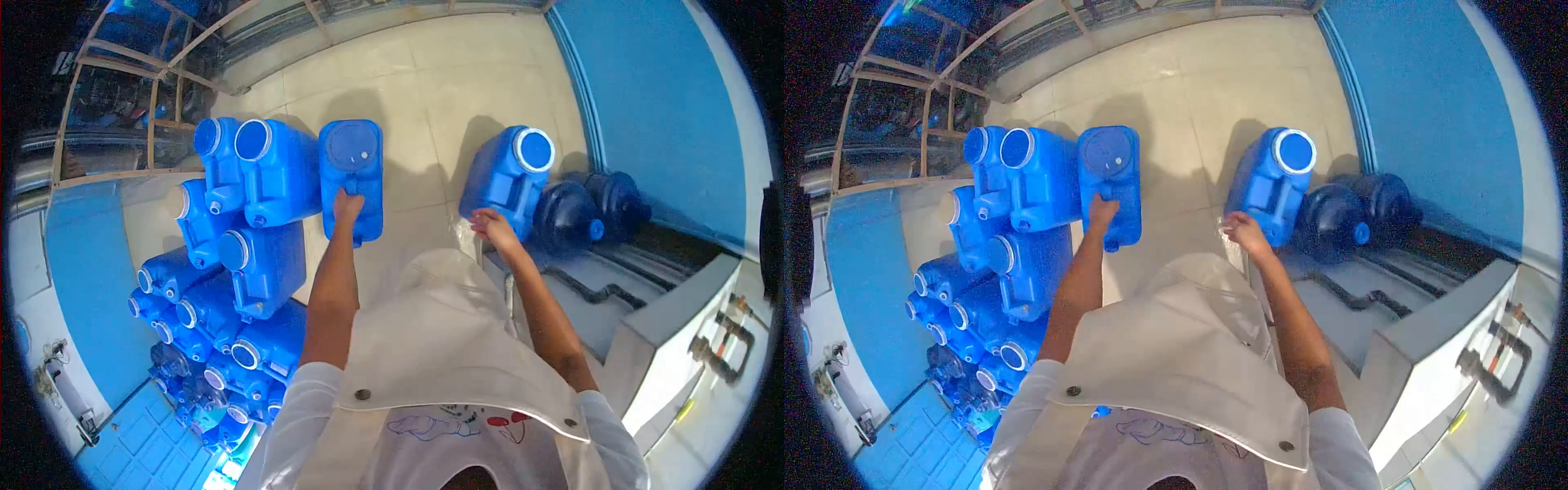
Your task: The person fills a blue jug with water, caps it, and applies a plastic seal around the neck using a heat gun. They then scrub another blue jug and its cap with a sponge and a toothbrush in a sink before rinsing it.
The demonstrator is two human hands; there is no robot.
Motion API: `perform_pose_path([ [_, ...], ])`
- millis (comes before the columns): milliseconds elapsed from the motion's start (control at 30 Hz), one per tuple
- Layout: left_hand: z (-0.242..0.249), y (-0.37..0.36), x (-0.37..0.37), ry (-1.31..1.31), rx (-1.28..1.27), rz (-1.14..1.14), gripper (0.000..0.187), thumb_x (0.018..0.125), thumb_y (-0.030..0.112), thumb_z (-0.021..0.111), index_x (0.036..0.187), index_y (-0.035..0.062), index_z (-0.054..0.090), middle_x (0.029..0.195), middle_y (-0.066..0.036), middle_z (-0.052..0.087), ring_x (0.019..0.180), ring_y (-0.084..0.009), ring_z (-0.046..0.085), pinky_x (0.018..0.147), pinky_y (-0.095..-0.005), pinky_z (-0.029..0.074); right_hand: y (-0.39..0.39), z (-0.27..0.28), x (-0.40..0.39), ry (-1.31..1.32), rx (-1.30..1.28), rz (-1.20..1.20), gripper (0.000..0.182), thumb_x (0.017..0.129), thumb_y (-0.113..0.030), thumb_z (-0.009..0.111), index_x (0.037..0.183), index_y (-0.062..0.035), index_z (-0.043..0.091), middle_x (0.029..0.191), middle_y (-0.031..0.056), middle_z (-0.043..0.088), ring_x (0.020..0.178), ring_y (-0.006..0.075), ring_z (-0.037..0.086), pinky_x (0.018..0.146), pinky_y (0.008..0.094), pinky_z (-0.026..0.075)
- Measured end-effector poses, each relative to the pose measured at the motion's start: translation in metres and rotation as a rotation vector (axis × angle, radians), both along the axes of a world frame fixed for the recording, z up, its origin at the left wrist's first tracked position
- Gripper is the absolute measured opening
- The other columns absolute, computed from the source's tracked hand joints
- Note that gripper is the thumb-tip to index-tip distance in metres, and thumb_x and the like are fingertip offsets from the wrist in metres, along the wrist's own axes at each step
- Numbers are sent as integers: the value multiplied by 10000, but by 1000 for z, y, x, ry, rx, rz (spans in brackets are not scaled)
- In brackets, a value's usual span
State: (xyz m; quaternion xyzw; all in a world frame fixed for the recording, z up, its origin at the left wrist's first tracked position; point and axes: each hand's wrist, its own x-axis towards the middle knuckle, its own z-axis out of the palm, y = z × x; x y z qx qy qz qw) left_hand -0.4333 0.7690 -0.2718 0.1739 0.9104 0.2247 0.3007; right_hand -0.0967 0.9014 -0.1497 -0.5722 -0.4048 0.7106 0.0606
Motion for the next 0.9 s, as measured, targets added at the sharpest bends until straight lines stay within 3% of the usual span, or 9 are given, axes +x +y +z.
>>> perform_pose_path([
  [133,157,-70,44,251,-135,28,420,708,297,628,1028,32,575,907,-225,633,876,-425,586,771,-462,463,-29,44,5,122,25,10,254,891,-158,487,1097,-17,533,946,78,602,795,160,584,666,273,490],
  [367,354,-259,63,231,514,-187,219,685,135,693,864,25,633,673,-51,622,618,-126,570,598,-300,465,-115,268,46,412,127,-95,258,907,-143,440,1114,-4,508,1045,95,586,918,150,573,789,252,465],
  [500,467,-301,53,554,697,-401,309,572,54,639,875,9,601,715,-84,625,645,-156,581,620,-308,468,-164,393,124,608,332,-119,276,911,-142,438,1136,10,485,1073,105,573,969,150,568,837,265,469],
  [533,480,-305,40,443,838,-403,326,576,36,627,897,-11,588,771,-82,624,657,-174,583,633,-321,472,-175,414,151,616,385,-123,300,910,-182,465,1142,8,485,1113,134,566,1004,186,569,877,293,460],
  [567,509,-301,46,975,871,-476,289,627,20,635,904,-32,573,791,-78,622,655,-165,575,632,-304,471,-185,436,178,615,431,-153,295,910,-177,460,1138,9,489,1105,135,571,1000,187,571,876,292,461],
  [633,555,-290,48,966,1178,-470,210,711,35,626,901,-36,572,872,-105,601,756,-171,575,698,-288,461,-207,470,239,603,556,-218,283,905,-164,450,1119,14,505,1077,135,587,992,189,576,872,289,463],
  [667,596,-286,48,499,1013,-640,180,779,48,585,937,-35,557,1032,-142,550,878,-177,555,760,-279,442,-211,479,272,586,625,-254,291,899,-153,465,1128,22,506,1067,133,595,964,195,591,866,286,469],
  [800,602,-222,3,1044,1370,-457,516,746,184,645,1160,-47,441,1255,-188,423,1120,-257,441,954,-352,329,-259,527,403,497,781,-589,305,902,-170,465,1134,24,506,1080,148,589,971,204,590,878,296,474],
  [900,680,-156,56,782,1336,-346,646,728,187,670,1265,-36,388,1280,-166,411,1183,-284,383,1022,-385,266,-289,543,510,522,910,-740,337,910,-171,455,1150,66,471,1094,167,572,981,199,583,869,285,488],
])
